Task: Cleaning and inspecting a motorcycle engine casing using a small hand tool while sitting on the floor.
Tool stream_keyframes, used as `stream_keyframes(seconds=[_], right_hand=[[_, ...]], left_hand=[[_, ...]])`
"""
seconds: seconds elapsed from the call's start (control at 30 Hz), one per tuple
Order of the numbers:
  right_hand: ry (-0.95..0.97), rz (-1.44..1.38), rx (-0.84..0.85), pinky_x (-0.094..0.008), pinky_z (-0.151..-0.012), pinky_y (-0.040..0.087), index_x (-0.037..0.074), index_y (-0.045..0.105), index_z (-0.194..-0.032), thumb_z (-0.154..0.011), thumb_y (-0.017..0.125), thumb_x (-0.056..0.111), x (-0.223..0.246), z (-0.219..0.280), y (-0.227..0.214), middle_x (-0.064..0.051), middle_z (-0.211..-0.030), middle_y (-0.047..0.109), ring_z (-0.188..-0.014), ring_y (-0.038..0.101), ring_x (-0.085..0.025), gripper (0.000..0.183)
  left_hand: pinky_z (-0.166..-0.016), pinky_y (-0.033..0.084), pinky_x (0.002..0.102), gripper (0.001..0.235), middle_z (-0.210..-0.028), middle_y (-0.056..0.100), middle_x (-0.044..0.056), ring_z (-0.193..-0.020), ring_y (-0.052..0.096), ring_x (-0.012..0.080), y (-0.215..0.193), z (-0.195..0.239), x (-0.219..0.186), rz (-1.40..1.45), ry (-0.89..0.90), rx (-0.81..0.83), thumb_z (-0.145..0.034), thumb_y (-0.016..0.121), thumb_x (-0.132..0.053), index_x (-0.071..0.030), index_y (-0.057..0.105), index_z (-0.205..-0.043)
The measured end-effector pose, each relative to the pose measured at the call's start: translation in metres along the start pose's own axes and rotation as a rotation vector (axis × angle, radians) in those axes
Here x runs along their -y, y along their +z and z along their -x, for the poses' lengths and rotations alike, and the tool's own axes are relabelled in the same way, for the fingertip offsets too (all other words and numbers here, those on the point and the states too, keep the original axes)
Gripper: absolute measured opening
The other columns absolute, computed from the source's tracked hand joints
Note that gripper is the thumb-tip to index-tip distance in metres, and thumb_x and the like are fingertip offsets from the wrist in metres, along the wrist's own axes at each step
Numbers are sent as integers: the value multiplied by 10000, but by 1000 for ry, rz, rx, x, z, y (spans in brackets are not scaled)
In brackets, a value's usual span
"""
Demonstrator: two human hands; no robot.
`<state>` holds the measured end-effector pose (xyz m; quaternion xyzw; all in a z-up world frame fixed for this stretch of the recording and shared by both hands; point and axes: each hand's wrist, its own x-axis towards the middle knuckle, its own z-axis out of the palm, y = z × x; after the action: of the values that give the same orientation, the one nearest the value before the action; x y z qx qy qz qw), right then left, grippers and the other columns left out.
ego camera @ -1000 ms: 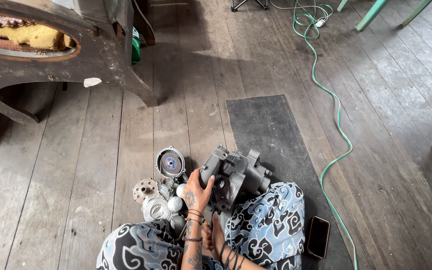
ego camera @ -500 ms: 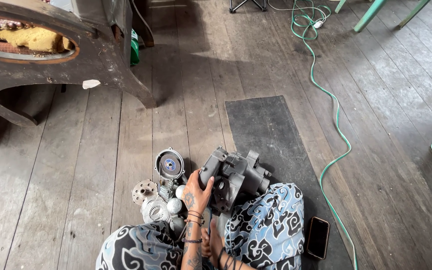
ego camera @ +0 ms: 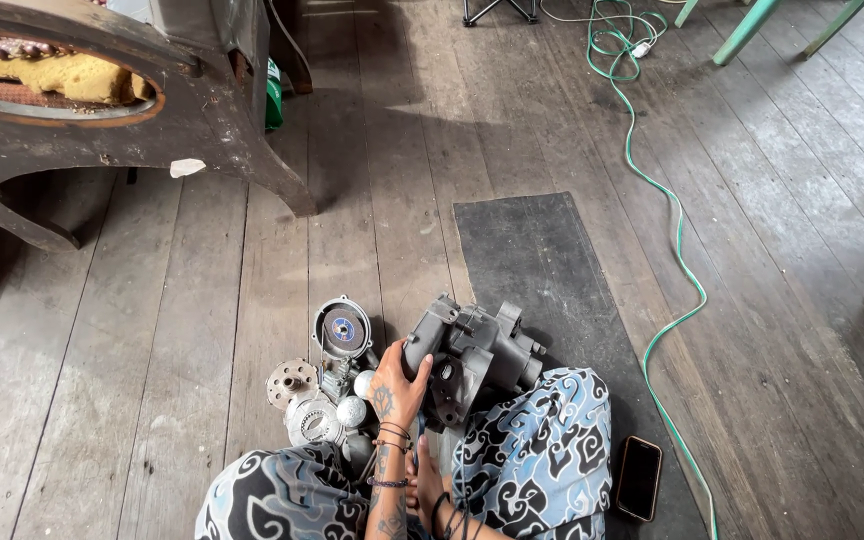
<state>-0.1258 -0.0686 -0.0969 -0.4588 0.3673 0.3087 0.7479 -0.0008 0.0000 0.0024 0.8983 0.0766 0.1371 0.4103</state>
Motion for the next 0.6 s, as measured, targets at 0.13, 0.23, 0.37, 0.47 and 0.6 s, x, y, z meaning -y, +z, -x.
stream_keyframes(seconds=[0.13,0.23,0.37,0.47,0.6], right_hand=[[-24,-59,43,-237,-406,210,117,380,-720,-931,335,812,5,9,8,31,-559,251,-430,200,-86,728],[-25,-58,37,-247,-392,143,133,376,-708,-919,373,820,-6,-11,-2,44,-549,240,-427,144,-73,718],[44,-181,133,-269,-398,97,169,327,-706,-965,331,805,15,23,0,49,-569,199,-441,73,-89,687],[-55,-96,62,-289,-440,152,192,342,-644,-1014,381,718,40,68,17,52,-538,233,-422,186,-111,645],[-61,44,8,-284,-684,369,52,679,-1175,-920,317,701,42,76,34,-82,-994,683,-745,525,-153,786]], left_hand=[[-737,563,345,503,-1081,742,66,-865,735,242,0,1,2,10,6,0,-855,700,-424,-103,639,-1238],[-755,567,344,513,-1105,742,58,-889,737,240,1,1,4,0,-12,9,-850,703,-434,-110,640,-1242],[-732,558,347,486,-1079,740,48,-860,730,238,0,1,1,1,-4,4,-856,699,-425,-116,643,-1227],[-730,557,347,500,-1085,745,58,-860,732,244,0,0,-2,3,3,6,-853,700,-425,-109,645,-1237],[-730,551,353,412,-1062,749,68,-846,727,250,-5,2,-4,25,-22,-1,-949,585,-422,-103,670,-1197]])
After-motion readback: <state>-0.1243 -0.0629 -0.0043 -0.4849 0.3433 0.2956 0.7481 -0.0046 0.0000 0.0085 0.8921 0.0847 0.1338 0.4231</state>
